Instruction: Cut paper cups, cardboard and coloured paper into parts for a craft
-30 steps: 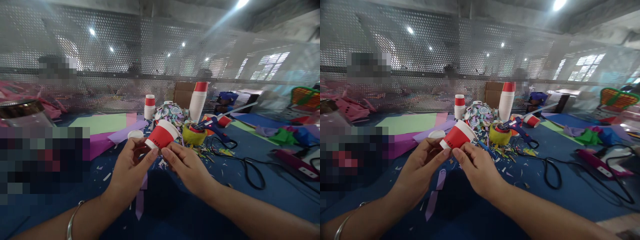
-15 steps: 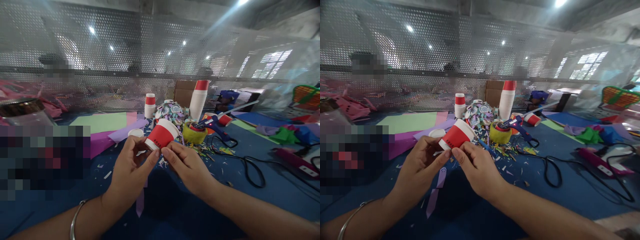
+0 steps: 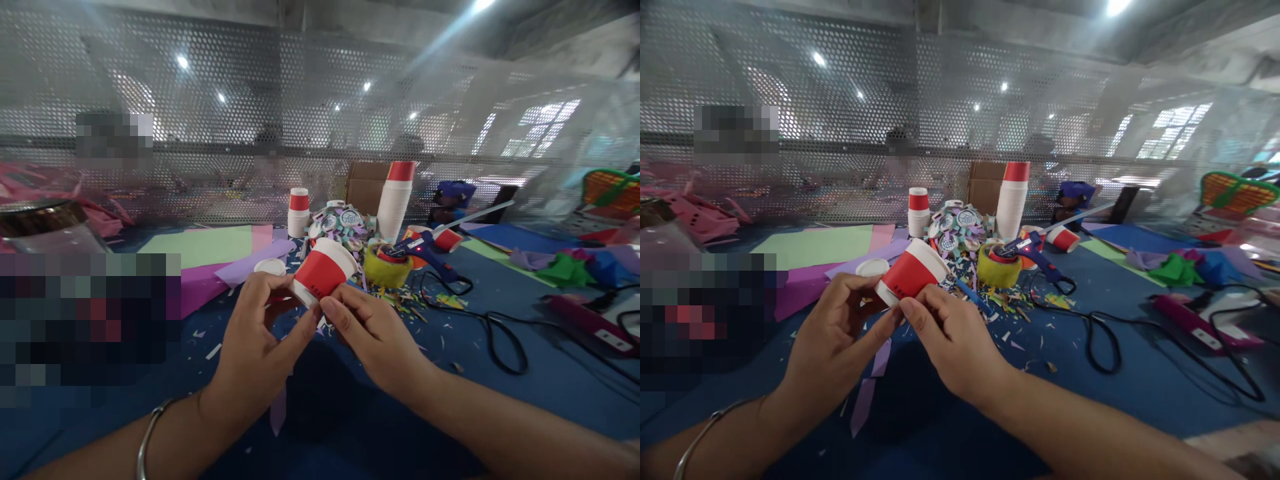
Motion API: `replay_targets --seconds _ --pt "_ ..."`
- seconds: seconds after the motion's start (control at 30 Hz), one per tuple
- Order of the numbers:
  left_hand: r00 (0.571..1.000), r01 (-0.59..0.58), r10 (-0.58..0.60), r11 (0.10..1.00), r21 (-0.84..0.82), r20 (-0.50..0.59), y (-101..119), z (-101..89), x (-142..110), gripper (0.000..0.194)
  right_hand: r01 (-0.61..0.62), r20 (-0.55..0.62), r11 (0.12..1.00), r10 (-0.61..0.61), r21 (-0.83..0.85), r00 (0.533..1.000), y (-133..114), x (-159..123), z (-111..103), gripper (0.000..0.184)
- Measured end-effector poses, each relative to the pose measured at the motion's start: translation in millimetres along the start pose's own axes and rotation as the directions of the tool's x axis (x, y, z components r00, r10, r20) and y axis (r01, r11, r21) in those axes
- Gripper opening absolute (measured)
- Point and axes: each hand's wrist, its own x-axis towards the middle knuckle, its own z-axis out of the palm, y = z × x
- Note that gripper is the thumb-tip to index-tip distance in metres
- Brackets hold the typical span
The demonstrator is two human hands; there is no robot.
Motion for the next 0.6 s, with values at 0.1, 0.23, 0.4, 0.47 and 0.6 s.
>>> replay_targets --seconds 0.1,0.23,0.4,0.47,0.6 --pt "0.993 0.114 -0.115 0.984 -0.134 0.000 3.7 1.9 1.7 0.034 0.016 -0.025 1.000 -0.016 -0.012 1.000 0.3 2.2 -1.1 0.036" --pt "0.951 0.300 -0.309 0.890 -0.343 0.028 6.7 5.6 5.1 0.029 0.019 -0.038 1.000 -0.020 -0.012 0.999 2.9 4.7 -3.0 0.037" --pt "0.934 0.353 -0.342 0.830 -0.432 0.106 4.7 6.6 8.7 0.018 0.025 -0.037 1.000 -0.024 0.011 0.999 5.7 4.6 -3.4 0.037" --pt "0.943 0.331 -0.318 0.850 -0.410 0.100 3.8 5.5 8.9 0.018 0.029 -0.035 0.999 -0.029 0.016 0.999 5.9 4.1 -3.2 0.037" --pt "0.955 0.296 -0.276 0.890 -0.347 0.106 2.0 2.8 7.1 0.019 0.029 -0.034 1.000 -0.029 -0.012 0.999 5.9 2.6 -2.5 0.037"
